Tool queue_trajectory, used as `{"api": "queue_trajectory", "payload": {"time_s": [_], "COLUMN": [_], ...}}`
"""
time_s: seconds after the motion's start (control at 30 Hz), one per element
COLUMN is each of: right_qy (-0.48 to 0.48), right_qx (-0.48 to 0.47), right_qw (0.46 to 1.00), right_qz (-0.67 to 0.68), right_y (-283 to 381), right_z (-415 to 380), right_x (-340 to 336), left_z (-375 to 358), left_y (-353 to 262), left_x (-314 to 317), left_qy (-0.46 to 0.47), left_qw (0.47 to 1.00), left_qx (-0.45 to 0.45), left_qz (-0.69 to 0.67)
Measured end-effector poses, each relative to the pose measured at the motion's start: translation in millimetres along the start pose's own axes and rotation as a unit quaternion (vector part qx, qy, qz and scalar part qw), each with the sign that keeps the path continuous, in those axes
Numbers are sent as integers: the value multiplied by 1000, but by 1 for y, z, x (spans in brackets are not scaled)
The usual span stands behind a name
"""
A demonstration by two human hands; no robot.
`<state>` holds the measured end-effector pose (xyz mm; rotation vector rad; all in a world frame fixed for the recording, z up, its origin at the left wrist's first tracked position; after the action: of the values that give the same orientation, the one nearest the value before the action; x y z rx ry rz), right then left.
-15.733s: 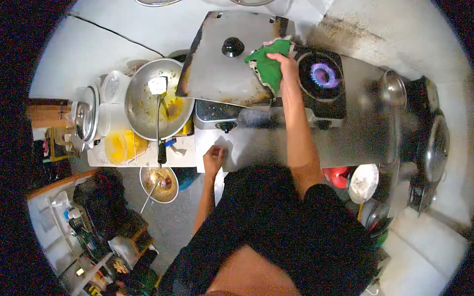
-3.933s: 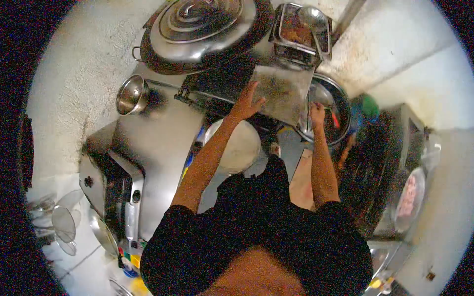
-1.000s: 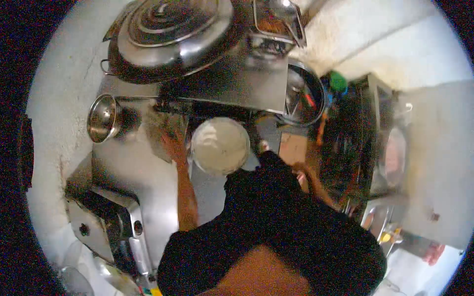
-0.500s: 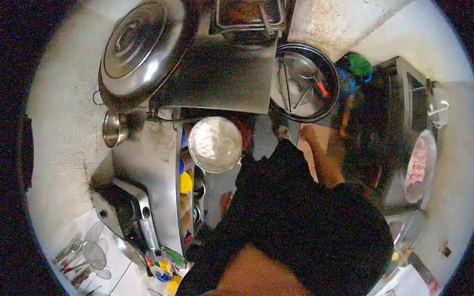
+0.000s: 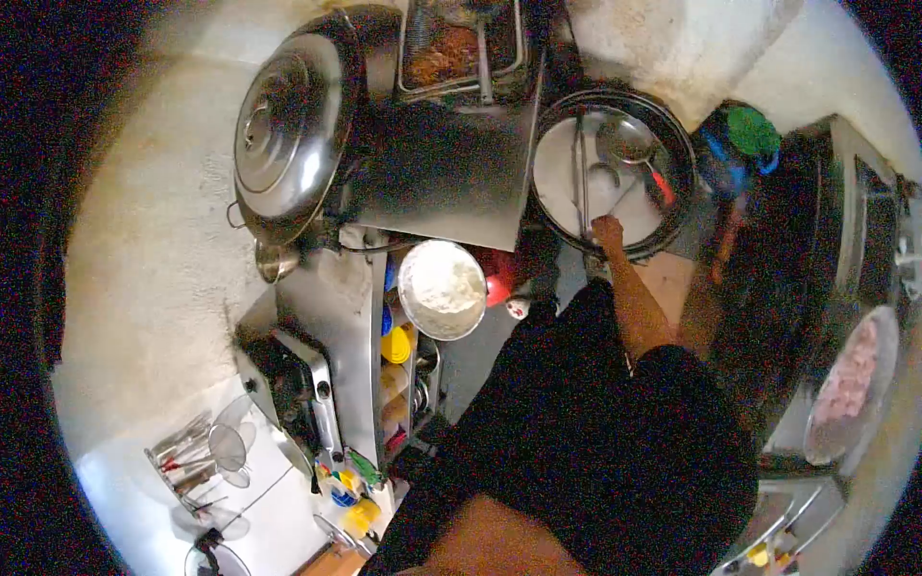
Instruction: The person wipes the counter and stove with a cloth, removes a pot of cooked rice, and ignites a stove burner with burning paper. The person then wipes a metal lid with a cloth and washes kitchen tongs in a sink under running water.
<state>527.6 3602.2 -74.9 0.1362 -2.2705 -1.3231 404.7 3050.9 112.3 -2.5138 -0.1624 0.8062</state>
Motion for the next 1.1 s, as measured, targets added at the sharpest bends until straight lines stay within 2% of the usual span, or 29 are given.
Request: {"api": "queue_trajectory", "payload": {"time_s": [0.03,0.07,0.1,0.2,0.23,0.27,0.3,0.33,0.37,0.4,0.47,0.5,0.6,0.63,0.7,0.77,0.87,0.9,0.93,0.97,1.03,1.07,1.1], "right_qy": [26,26,11,58,-25,-108,12,13,-76,-162,-116,-127,-205,-199,-195,-152,-42,-66,-110,-196,-142,-161,-150], "right_qx": [60,127,90,3,-35,-73,-139,-144,-5,135,28,13,-6,21,39,10,-138,-64,-2,204,162,150,162], "right_qw": [962,884,953,993,998,973,817,817,839,836,748,779,832,865,852,833,771,862,926,959,973,972,959], "right_qz": [263,448,291,99,-46,-189,-559,-558,-540,-506,-653,-614,-515,-459,-485,-531,-621,-499,-362,-1,79,80,178], "right_y": [-1,-2,6,43,68,66,50,58,64,62,23,6,54,21,11,11,24,56,96,103,114,128,142], "right_z": [6,11,21,34,28,37,62,62,53,36,37,39,-14,4,9,19,23,2,-24,-53,-72,-88,-108], "right_x": [11,22,21,33,33,20,19,28,25,14,14,8,53,45,40,38,38,41,47,49,44,41,49], "left_z": [1,3,5,8,11,13,9,-3,-7,-11,-12,-11,-16,-17,-20,-13,2,8,16,26,44,56,69], "left_y": [-1,-3,-4,4,5,-6,-9,-25,-32,-32,-26,-23,-17,-14,-13,-15,-16,-13,-11,-12,-16,-20,-23], "left_x": [-3,-5,-6,-2,2,6,9,6,4,9,17,18,13,12,9,3,-10,-15,-21,-25,-36,-39,-42], "left_qy": [-9,-18,-25,-34,-26,-6,-9,-49,-88,-91,-71,-60,-38,-23,-1,15,40,52,63,77,105,119,131], "left_qw": [1000,998,996,978,973,970,970,990,995,995,997,998,999,999,999,998,996,995,993,989,978,967,951], "left_qx": [-12,-26,-45,-97,-82,-28,-25,-36,-46,-44,-34,-29,-34,-34,-31,-17,17,33,53,77,131,175,220], "left_qz": [-21,-46,-76,-184,-212,-242,-243,-130,-16,-18,-12,-5,15,23,38,51,72,80,89,97,120,144,172]}}
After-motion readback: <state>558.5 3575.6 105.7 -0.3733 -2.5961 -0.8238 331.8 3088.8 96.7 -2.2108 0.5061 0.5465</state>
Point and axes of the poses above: each hand's wrist, its own z-axis towards the middle knuckle, its own x-axis out of the palm, y = z × x, the point moved 6 cm from there along z, towards the middle knuckle, and after that the axes turned 7 degrees about z, right-handed, at the moved point
